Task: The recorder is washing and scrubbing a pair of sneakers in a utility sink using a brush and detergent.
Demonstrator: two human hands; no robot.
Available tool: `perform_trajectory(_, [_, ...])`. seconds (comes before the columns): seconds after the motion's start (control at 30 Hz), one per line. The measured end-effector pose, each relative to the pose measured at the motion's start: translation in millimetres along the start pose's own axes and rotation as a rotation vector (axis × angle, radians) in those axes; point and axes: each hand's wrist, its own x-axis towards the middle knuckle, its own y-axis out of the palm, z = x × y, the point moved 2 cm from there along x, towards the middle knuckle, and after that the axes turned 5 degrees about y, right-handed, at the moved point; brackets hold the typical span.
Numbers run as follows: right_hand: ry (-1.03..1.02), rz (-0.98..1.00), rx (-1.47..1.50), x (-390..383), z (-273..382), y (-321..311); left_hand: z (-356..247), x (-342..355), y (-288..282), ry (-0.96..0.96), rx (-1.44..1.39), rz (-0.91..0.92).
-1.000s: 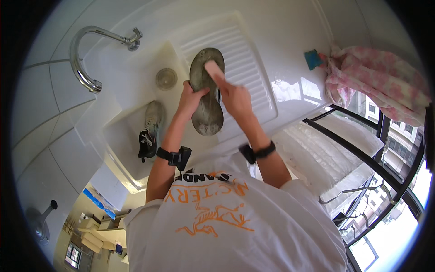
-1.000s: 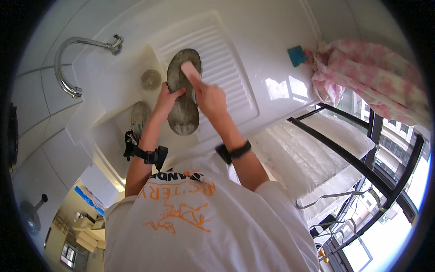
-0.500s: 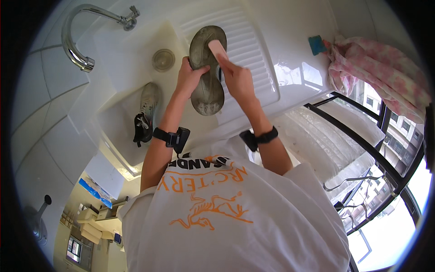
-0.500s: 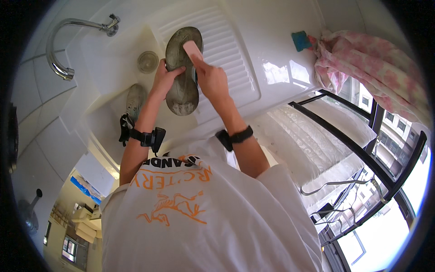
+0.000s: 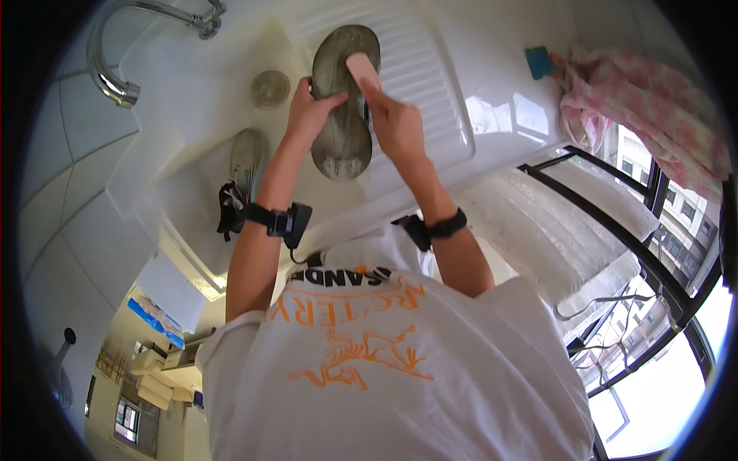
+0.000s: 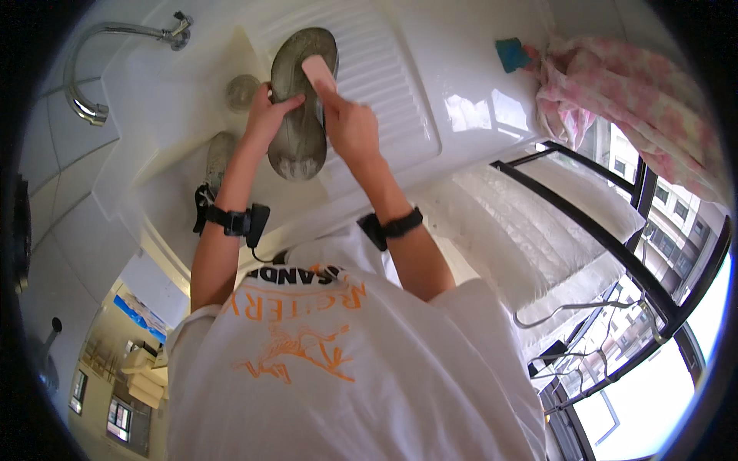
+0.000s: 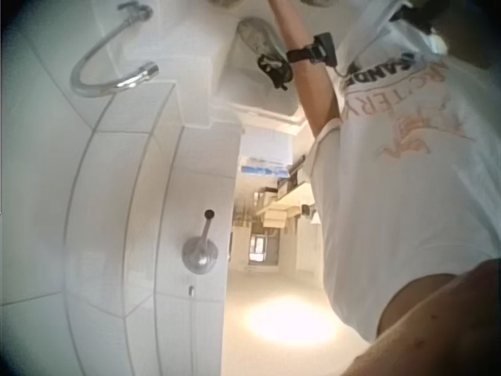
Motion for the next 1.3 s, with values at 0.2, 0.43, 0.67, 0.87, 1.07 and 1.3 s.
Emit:
perform_trajectory(0.2, [-0.02,0.001,-0.048,64.3,5.9,6.0,3.6,7.0,2.3,0.024,0.022,-0.001])
perform_trajectory(0.43, [0.098,0.048,0.062,-7.2,3.1,0.8,10.0,7.1,1.0,0.011,0.038,-0.035])
perform_trajectory(0.67, [-0.052,-0.017,0.024,72.3,1.7,2.1,8.4,13.3,2.3,-0.01,0.076,-0.017])
perform_trajectory(0.87, [0.064,0.015,0.045,22.0,-9.5,-5.6,0.0,5.9,4.0,-0.005,-0.007,-0.035])
perform_trajectory(1.07, [0.01,0.038,0.064,63.0,-8.0,-8.5,12.4,14.0,0.3,-0.007,-0.078,-0.004])
perform_trajectory(1.3, [-0.079,-0.039,0.05,75.6,-18.4,1.3,5.3,12.8,5.9,0.071,0.083,-0.043])
